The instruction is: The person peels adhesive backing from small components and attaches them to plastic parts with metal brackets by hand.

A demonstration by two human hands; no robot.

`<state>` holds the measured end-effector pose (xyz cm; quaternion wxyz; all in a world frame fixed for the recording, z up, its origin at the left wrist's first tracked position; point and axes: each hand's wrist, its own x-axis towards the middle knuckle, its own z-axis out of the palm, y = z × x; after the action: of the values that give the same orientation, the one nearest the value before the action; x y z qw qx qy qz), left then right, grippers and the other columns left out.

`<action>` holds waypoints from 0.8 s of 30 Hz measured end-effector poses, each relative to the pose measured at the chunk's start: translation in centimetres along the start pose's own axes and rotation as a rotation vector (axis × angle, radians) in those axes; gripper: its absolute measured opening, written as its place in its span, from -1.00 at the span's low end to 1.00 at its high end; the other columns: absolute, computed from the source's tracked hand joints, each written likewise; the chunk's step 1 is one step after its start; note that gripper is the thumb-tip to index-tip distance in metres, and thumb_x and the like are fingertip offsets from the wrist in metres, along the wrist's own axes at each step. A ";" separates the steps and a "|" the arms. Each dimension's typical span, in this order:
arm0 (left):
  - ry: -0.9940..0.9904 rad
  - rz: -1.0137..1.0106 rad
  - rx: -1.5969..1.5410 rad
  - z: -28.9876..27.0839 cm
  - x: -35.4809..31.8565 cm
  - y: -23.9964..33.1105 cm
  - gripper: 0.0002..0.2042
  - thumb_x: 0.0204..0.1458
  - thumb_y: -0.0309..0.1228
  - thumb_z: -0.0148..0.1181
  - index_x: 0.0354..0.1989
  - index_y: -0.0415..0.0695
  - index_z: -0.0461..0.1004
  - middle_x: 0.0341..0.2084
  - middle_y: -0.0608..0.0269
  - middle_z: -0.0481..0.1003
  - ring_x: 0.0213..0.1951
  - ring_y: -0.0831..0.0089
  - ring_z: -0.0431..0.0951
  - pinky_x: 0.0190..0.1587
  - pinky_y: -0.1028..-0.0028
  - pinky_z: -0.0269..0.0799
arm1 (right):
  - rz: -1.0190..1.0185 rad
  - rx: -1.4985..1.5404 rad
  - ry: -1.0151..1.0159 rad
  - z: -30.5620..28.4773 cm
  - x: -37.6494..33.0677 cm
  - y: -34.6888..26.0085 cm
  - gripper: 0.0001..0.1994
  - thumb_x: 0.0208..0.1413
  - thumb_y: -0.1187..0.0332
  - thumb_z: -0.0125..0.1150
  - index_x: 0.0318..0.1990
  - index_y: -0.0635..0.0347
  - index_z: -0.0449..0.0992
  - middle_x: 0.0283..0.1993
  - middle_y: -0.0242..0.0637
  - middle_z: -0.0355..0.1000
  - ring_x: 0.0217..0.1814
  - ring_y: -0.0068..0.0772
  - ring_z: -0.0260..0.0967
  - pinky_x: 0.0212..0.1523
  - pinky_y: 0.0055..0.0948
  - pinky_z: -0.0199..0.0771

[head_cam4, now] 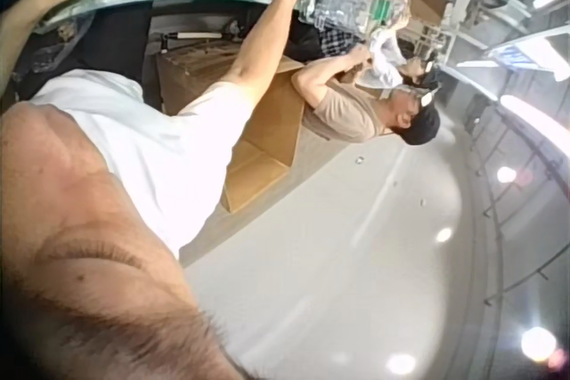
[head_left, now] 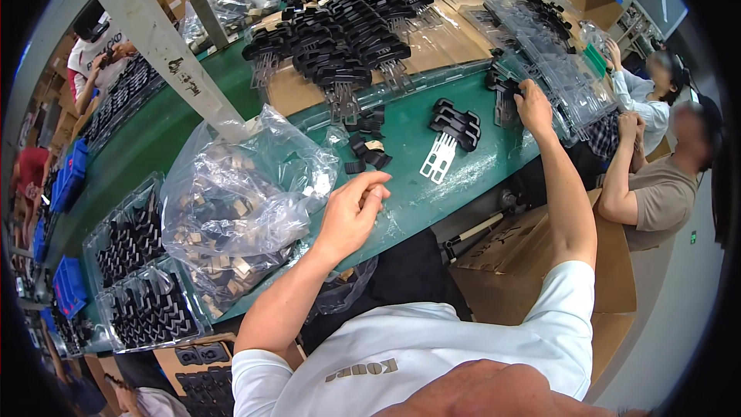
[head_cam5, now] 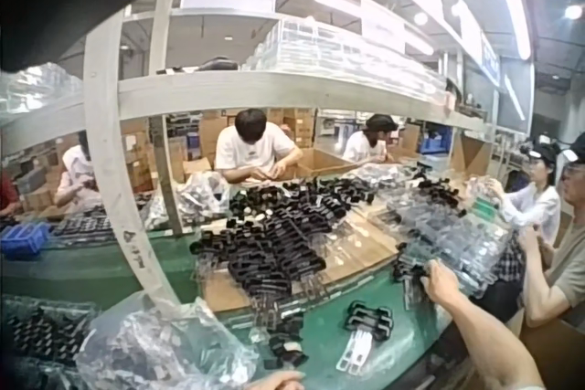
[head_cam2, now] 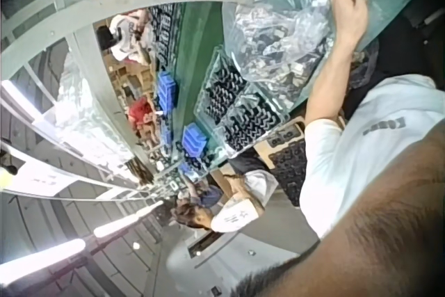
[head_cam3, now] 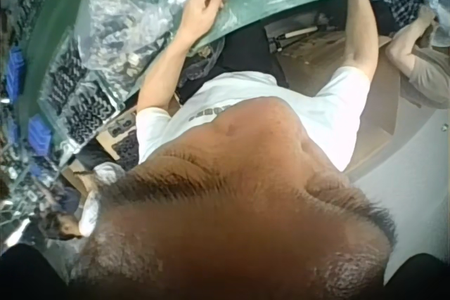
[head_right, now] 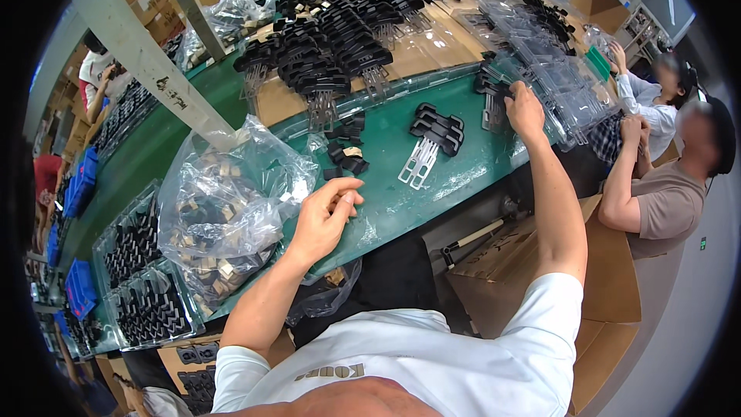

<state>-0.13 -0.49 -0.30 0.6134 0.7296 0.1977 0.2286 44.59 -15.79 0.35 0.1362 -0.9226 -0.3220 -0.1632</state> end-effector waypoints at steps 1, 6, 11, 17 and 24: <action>0.006 0.004 0.008 0.0 0.0 0.0 -0.76 0.31 -0.51 0.05 0.08 -0.23 0.53 -0.29 0.20 0.60 -0.37 0.51 0.52 -0.32 0.56 0.45 | 0.048 0.005 -0.046 -0.4 -0.1 -0.6 -0.72 0.18 0.32 0.17 0.03 0.09 0.53 -0.13 -0.15 0.59 -0.08 0.07 0.56 -0.08 -0.07 0.54; -0.001 0.007 0.040 0.2 0.2 0.1 -0.77 0.31 -0.51 0.05 0.07 -0.24 0.53 -0.30 0.20 0.60 -0.38 0.51 0.52 -0.32 0.57 0.44 | 0.081 0.032 -0.046 -0.8 -0.5 0.2 -0.73 0.18 0.32 0.15 0.01 0.12 0.57 -0.23 -0.15 0.61 -0.22 0.06 0.56 -0.15 -0.09 0.54; -0.014 0.008 0.047 0.1 0.1 0.4 -0.77 0.31 -0.51 0.05 0.07 -0.24 0.53 -0.30 0.20 0.61 -0.38 0.51 0.52 -0.33 0.56 0.45 | 0.060 0.139 -0.056 -3.6 -0.9 -1.6 -0.73 0.13 0.29 0.12 -0.09 0.18 0.62 -0.24 -0.14 0.63 -0.22 0.07 0.57 -0.15 -0.12 0.54; -0.023 -0.013 -0.018 0.1 -0.1 0.6 -0.77 0.30 -0.52 0.05 0.06 -0.24 0.54 -0.29 0.19 0.61 -0.36 0.51 0.52 -0.29 0.56 0.45 | -0.158 0.193 -0.140 -9.0 -3.8 -8.7 -0.75 0.09 0.32 0.13 -0.19 0.22 0.66 -0.30 -0.19 0.63 -0.29 -0.01 0.55 -0.23 -0.21 0.53; 0.143 0.095 -0.098 0.8 0.4 0.2 -0.74 0.28 -0.48 0.09 0.11 -0.23 0.50 -0.28 0.17 0.60 -0.31 0.43 0.54 -0.23 0.48 0.47 | -0.622 0.193 -0.126 -11.4 -8.5 -16.9 -0.85 0.04 0.40 0.18 -0.29 0.21 0.62 -0.38 -0.23 0.54 -0.38 -0.09 0.48 -0.31 -0.22 0.49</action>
<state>0.67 -0.97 -0.14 0.6212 0.6892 0.1945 0.3184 25.09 -11.81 9.84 0.1467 -0.7712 -0.6099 -0.1083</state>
